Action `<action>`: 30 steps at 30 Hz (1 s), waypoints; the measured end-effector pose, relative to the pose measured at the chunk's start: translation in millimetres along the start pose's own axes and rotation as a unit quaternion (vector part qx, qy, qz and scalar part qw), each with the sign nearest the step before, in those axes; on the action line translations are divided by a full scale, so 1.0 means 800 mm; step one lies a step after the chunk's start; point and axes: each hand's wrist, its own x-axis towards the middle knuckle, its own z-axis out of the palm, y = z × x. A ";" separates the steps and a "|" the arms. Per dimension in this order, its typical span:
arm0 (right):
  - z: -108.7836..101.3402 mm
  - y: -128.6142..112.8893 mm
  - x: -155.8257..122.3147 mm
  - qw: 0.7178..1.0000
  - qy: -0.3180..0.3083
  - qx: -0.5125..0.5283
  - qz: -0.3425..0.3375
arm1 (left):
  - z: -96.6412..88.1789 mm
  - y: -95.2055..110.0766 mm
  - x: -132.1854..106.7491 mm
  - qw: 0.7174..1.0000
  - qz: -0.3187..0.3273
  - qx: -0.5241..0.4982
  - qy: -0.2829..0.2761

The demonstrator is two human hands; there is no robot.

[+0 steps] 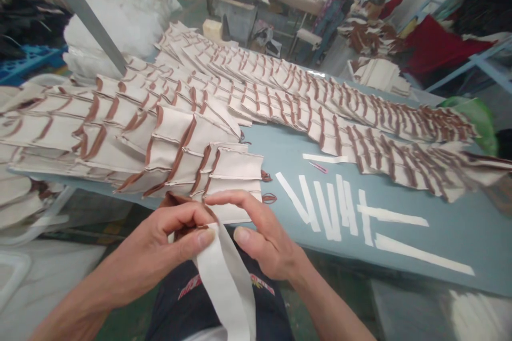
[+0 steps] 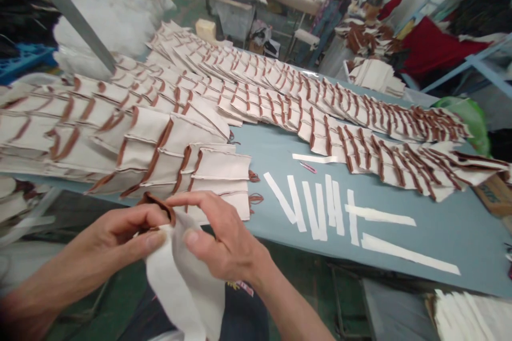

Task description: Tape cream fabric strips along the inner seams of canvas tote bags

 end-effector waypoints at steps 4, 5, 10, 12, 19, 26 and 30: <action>0.013 0.024 0.033 0.995 -0.032 -0.030 -0.087 | 0.001 0.004 -0.008 0.997 -0.038 -0.051 -0.032; 0.013 0.028 0.037 0.992 -0.038 -0.051 -0.105 | 0.002 0.004 -0.009 0.996 -0.049 -0.071 -0.039; 0.010 0.029 0.032 0.979 -0.076 -0.112 -0.150 | 0.005 0.002 -0.017 0.988 -0.065 -0.119 -0.068; 0.012 0.022 0.026 0.979 -0.073 -0.120 -0.151 | 0.003 0.004 -0.020 0.988 -0.070 -0.114 -0.080; 0.019 0.000 0.010 0.983 -0.056 -0.124 -0.126 | -0.003 0.009 -0.025 0.997 -0.009 0.028 -0.070; 0.026 -0.007 0.004 0.991 -0.049 -0.087 -0.094 | 0.026 0.007 -0.031 0.990 0.084 0.106 0.027; 0.028 -0.007 0.002 0.992 -0.049 -0.082 -0.086 | 0.038 0.001 -0.032 0.981 0.117 0.136 0.072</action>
